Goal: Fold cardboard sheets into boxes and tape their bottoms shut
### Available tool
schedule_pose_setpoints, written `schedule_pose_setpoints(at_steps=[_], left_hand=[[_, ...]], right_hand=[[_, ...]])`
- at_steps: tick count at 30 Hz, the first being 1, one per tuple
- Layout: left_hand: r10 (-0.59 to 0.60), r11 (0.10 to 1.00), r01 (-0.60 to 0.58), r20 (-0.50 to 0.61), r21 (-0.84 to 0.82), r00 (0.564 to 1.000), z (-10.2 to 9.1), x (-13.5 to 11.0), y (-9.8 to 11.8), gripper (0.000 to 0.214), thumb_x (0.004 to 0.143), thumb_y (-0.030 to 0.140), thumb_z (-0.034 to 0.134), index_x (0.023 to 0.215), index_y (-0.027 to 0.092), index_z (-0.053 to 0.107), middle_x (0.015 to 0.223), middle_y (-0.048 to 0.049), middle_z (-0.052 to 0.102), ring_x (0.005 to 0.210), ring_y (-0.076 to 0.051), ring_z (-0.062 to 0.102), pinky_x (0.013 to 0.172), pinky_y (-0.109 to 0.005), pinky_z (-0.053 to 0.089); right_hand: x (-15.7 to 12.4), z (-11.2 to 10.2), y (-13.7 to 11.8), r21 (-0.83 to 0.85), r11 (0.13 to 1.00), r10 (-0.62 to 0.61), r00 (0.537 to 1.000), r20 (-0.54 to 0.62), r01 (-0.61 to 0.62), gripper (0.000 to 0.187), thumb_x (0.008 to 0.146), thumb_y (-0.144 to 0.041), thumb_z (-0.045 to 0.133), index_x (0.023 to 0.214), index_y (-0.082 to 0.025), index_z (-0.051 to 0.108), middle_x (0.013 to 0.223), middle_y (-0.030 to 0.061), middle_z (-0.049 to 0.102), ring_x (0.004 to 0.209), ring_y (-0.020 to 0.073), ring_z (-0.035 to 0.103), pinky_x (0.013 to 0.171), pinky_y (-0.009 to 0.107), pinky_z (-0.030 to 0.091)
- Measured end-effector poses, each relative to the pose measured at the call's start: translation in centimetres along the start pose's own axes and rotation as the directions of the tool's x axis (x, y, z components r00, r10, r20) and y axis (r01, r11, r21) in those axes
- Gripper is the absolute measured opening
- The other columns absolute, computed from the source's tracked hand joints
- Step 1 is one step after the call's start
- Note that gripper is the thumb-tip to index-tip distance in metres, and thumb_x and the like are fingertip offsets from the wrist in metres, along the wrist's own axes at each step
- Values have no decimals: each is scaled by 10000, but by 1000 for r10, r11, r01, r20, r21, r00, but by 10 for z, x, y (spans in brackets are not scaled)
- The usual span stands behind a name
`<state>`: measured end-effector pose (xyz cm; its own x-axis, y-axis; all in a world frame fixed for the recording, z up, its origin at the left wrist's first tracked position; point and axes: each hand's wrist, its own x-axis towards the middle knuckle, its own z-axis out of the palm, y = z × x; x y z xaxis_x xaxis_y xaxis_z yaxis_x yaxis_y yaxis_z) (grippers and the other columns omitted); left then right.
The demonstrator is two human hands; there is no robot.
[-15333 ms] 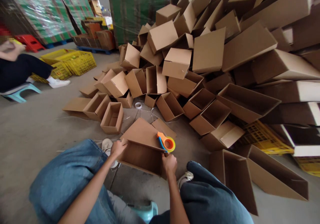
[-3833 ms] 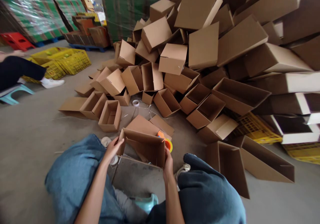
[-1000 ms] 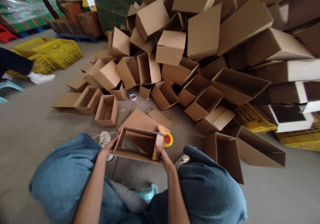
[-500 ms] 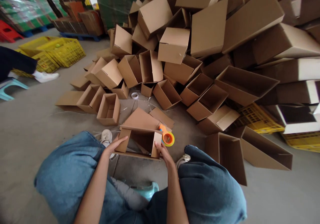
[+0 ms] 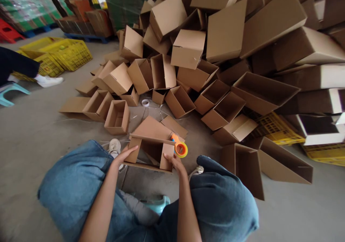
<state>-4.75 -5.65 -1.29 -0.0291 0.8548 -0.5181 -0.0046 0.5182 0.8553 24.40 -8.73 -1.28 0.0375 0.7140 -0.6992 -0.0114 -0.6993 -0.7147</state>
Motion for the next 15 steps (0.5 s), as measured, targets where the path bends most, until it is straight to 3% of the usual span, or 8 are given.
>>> schedule_pose_setpoints(at_steps=[7,15], left_hand=[[-31,999,31,-23,-8,999,1,-2,1,676,664,316,757,1276,144,527,1240,-138,640,1166,-298,581,1015,-387,436],[56,998,-56,-24,20,998,-2,5,-7,621,648,294,752,1213,115,566,1252,-167,629,1186,-308,570,1051,-423,401]], right_hand=[[3,6,-1,-115,993,-37,999,-40,32,491,565,-370,765,1014,-193,677,1038,103,714,1001,315,642,820,392,527],[24,-3,-8,-287,957,33,998,-44,-45,439,517,-288,798,919,-177,663,972,90,714,960,265,652,789,341,520]])
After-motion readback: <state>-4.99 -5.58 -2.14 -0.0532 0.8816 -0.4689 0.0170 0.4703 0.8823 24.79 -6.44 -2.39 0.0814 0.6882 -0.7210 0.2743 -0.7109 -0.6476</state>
